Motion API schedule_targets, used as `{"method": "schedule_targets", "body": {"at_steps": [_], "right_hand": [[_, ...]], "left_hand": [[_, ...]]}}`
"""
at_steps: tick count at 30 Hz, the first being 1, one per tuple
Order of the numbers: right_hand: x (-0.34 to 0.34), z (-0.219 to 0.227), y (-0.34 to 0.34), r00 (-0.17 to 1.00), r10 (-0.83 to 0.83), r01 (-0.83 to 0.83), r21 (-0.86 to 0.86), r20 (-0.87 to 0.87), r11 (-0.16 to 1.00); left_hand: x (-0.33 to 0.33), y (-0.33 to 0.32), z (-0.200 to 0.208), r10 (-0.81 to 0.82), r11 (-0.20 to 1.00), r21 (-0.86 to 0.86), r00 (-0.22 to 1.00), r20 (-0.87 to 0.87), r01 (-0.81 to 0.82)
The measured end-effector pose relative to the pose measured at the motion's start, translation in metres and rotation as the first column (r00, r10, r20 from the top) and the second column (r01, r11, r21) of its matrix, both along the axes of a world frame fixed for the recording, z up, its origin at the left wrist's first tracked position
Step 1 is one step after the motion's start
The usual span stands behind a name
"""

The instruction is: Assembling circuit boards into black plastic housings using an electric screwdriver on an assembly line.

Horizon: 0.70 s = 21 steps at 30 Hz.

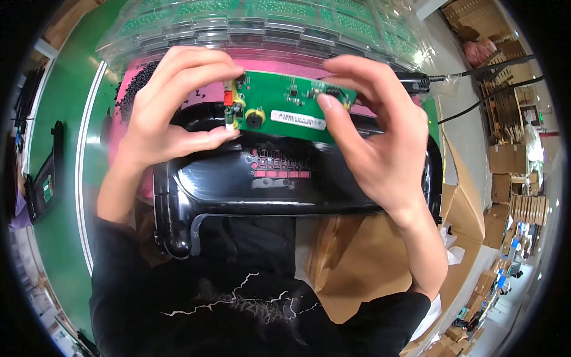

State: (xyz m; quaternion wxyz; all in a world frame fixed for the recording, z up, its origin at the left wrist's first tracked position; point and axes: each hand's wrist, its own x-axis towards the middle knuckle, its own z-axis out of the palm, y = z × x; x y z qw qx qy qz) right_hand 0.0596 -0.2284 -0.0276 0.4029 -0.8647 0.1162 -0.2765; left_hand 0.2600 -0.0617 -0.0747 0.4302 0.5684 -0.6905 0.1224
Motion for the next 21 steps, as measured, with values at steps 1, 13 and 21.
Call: {"method": "schedule_targets", "body": {"at_steps": [1, 13, 21], "right_hand": [[-0.011, 0.003, -0.001, 0.999, -0.026, 0.024, -0.058, -0.040, 0.998], [-0.071, -0.015, 0.006, 0.893, 0.205, -0.229, -0.013, -0.401, 0.973], [-0.059, -0.056, -0.025, 0.942, 0.186, -0.229, -0.128, -0.279, 0.965]], "left_hand": [[0.000, 0.001, 0.003, -0.053, 0.999, -0.009, 0.998, 0.036, 0.053], [-0.012, 0.014, 0.001, -0.315, 0.837, 0.438, 0.943, -0.106, 0.329], [-0.020, 0.005, -0.014, -0.134, 0.808, 0.574, 0.990, -0.044, 0.135]]}}
